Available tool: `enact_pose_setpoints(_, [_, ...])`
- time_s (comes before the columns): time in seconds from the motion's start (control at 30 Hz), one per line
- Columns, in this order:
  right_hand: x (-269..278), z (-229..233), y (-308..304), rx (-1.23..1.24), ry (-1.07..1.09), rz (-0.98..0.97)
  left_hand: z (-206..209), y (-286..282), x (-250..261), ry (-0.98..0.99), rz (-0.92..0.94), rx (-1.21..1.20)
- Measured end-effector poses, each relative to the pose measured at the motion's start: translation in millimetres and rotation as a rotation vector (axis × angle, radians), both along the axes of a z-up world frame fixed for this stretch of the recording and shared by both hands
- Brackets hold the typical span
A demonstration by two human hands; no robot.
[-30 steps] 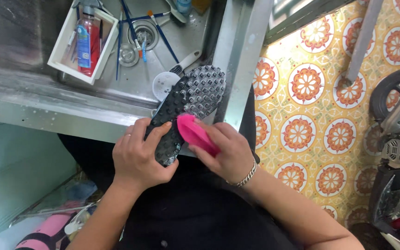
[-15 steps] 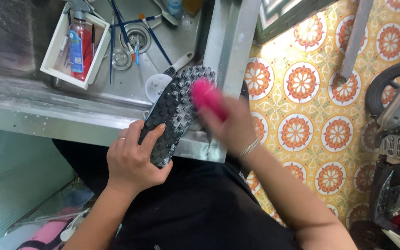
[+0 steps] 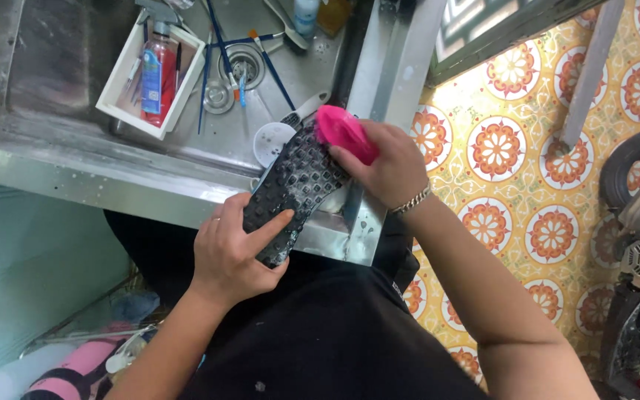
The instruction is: Cleaning a white sneaker using a brush and soap in a sink.
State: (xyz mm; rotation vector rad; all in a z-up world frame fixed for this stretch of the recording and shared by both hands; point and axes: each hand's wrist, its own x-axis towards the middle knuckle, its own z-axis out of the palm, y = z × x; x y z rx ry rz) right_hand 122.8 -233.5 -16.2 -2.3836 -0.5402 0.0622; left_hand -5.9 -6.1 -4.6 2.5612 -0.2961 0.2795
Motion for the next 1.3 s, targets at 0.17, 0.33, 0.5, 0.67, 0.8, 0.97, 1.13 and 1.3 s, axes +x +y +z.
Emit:
enact_pose_setpoints(0.17, [-21, 7, 11, 0.071, -0.040, 0.136, 0, 0, 0, 0.017, 0.006, -0.003])
enact_pose_setpoints(0.33, [-9, 2, 12, 0.102, -0.020, 0.041, -1, -2, -2, 0.026, 0.017, -0.018])
enact_pose_setpoints(0.5, [-1, -9, 4, 0.133, -0.037, 0.154, -2, 0, 0, 0.023, 0.000, -0.005])
enact_pose_setpoints(0.67, [-13, 8, 20, 0.087, 0.005, 0.027, -2, -1, 1, 0.014, 0.009, -0.023])
enact_pose_setpoints(0.8, [-5, -8, 5, 0.113, -0.057, 0.148, 0, 1, 2, 0.040, 0.003, -0.010])
enact_pose_setpoints(0.97, [-10, 4, 12, 0.054, 0.026, -0.012, 1, -3, 1, 0.002, 0.024, -0.004])
enact_pose_setpoints(1.13, [-1, -4, 1, 0.139, 0.011, 0.098, 0, -2, 2, 0.026, 0.020, 0.004])
enact_pose_setpoints(1.3, [-13, -15, 8, 0.150, -0.008, -0.030, -3, -5, -1, -0.020, 0.029, 0.008])
